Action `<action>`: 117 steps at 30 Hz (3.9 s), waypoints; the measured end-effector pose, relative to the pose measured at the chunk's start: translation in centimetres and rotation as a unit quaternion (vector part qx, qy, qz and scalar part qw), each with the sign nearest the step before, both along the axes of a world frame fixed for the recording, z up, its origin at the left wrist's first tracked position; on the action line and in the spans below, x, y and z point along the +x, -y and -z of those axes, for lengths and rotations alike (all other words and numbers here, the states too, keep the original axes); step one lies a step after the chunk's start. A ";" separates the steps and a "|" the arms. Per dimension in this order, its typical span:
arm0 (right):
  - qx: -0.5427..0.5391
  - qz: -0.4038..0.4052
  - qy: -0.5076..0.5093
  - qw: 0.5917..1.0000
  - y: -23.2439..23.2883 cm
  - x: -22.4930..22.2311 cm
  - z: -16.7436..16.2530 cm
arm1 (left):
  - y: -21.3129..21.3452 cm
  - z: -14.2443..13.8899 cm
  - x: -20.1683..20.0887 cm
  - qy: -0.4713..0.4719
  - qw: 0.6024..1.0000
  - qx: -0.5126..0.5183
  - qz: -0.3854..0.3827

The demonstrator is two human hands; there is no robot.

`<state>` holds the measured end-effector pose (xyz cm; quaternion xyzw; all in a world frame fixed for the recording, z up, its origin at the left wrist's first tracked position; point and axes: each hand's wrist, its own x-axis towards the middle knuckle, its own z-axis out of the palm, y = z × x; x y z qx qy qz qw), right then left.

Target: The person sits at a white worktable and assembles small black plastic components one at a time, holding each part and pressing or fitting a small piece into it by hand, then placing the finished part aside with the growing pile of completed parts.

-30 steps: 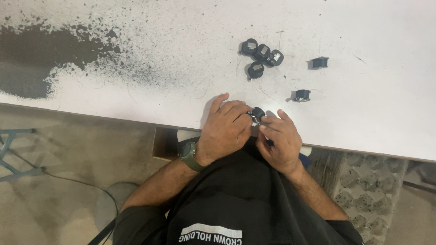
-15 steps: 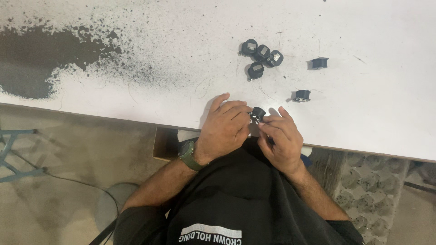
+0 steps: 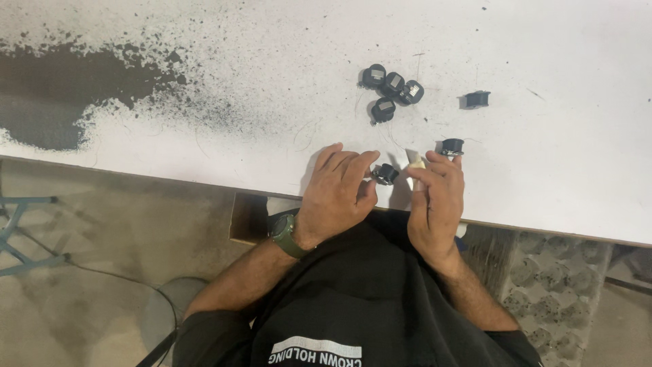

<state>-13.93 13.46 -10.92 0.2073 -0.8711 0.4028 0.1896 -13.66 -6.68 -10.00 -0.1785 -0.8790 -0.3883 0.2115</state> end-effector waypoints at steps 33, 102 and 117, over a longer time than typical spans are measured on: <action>0.152 -0.083 -0.014 0.985 -0.8 0.6 -1.2 | -0.7 -1.0 0.5 0.036 0.997 0.062 0.008; 0.105 -0.014 -0.027 0.994 -0.2 0.6 -0.1 | 0.9 -0.6 0.1 0.073 0.992 0.061 0.082; 0.112 0.009 0.000 0.994 0.3 0.6 0.0 | 0.8 0.1 0.4 0.037 0.998 0.013 0.046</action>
